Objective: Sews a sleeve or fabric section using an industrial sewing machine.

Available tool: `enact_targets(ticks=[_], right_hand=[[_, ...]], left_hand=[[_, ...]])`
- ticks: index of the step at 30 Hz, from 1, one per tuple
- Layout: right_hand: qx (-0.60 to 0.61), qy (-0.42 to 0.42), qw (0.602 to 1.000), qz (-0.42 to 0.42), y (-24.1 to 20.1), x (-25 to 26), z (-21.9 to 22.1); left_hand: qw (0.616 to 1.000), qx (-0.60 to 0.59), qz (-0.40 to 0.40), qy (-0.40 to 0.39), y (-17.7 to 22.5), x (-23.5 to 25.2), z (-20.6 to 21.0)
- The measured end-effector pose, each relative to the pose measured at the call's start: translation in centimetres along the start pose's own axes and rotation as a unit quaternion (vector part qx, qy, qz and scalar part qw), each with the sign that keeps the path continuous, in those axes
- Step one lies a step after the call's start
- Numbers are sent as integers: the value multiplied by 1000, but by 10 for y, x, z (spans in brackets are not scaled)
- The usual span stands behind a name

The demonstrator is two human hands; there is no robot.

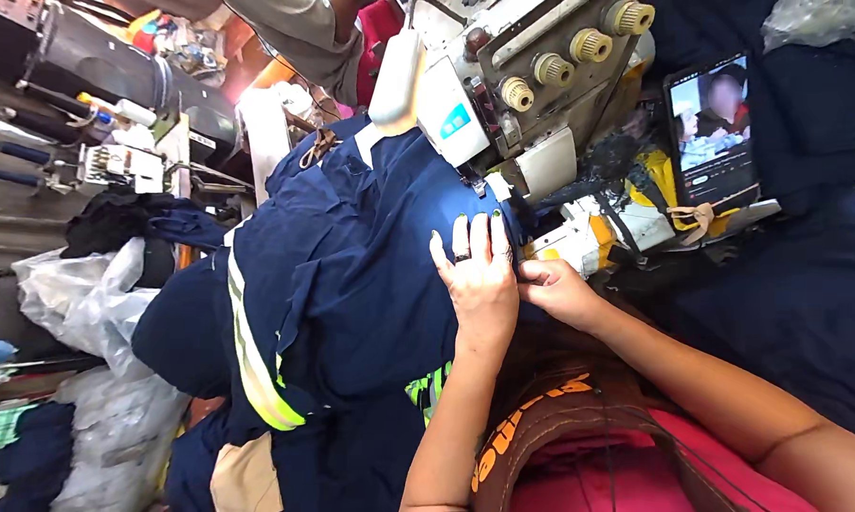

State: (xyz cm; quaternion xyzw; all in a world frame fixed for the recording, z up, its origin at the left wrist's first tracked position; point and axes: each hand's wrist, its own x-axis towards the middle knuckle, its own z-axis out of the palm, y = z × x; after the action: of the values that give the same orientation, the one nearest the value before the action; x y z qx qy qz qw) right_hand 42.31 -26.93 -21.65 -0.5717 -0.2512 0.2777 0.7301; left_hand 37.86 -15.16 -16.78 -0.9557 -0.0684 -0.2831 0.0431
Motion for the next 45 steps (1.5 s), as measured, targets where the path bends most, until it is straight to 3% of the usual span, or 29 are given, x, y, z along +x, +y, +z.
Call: enact_targets(ticks=[3, 6, 9, 11, 14, 17, 20, 23, 25, 29, 32, 34, 37, 39, 40, 42, 45], right_hand=[[-76, -22, 997, 8, 9, 4, 10], [-198, -106, 974, -14, 19, -3, 29], [-188, -254, 949, 18, 14, 1, 39], [-185, -289, 939, 4, 4, 5, 38], [-209, -241, 946, -61, -15, 17, 25], [-204, -125, 965, -105, -40, 36, 17], [-228, -44, 964, -127, -61, 55, 18], [-263, -53, 955, -124, -59, 63, 21], [-328, -47, 934, -136, -56, 58, 19], [-521, 70, 846, -83, -54, 41, -5], [-558, 117, 820, -56, -44, 41, -17], [-526, 106, 842, -52, -34, 38, -20], [-483, 71, 871, -53, -11, 34, -25], [-463, 64, 883, -48, 1, 33, -28], [-449, 69, 890, -43, 7, 32, -30], [-425, 85, 900, -46, 13, 33, -33], [-413, 96, 905, -47, 14, 32, -31]], left_hand=[[1000, 3, -18, -23, 3, 2, -1], [998, -1, -45, -42, -6, 4, 4], [996, -40, -59, -57, -29, 20, 8], [989, -72, -55, -116, -44, 34, 0], [991, -102, -34, -77, -70, 38, -9], [994, -65, -87, -14, -92, 26, -24], [989, -42, -140, 31, -83, 5, -53], [986, -54, -135, 81, -63, -20, -77], [984, -67, -136, 98, -56, -35, -79], [983, -114, -140, 16, -59, -63, -51], [978, -86, -188, 12, -86, -75, -65], [956, -40, -281, 77, -130, -86, -108], [871, 100, -442, 191, -198, -117, -187], [812, 185, -522, 185, -224, -136, -224], [804, 192, -543, 149, -229, -142, -236], [824, 170, -531, 105, -228, -143, -240], [901, 60, -428, 35, -218, -134, -207]])
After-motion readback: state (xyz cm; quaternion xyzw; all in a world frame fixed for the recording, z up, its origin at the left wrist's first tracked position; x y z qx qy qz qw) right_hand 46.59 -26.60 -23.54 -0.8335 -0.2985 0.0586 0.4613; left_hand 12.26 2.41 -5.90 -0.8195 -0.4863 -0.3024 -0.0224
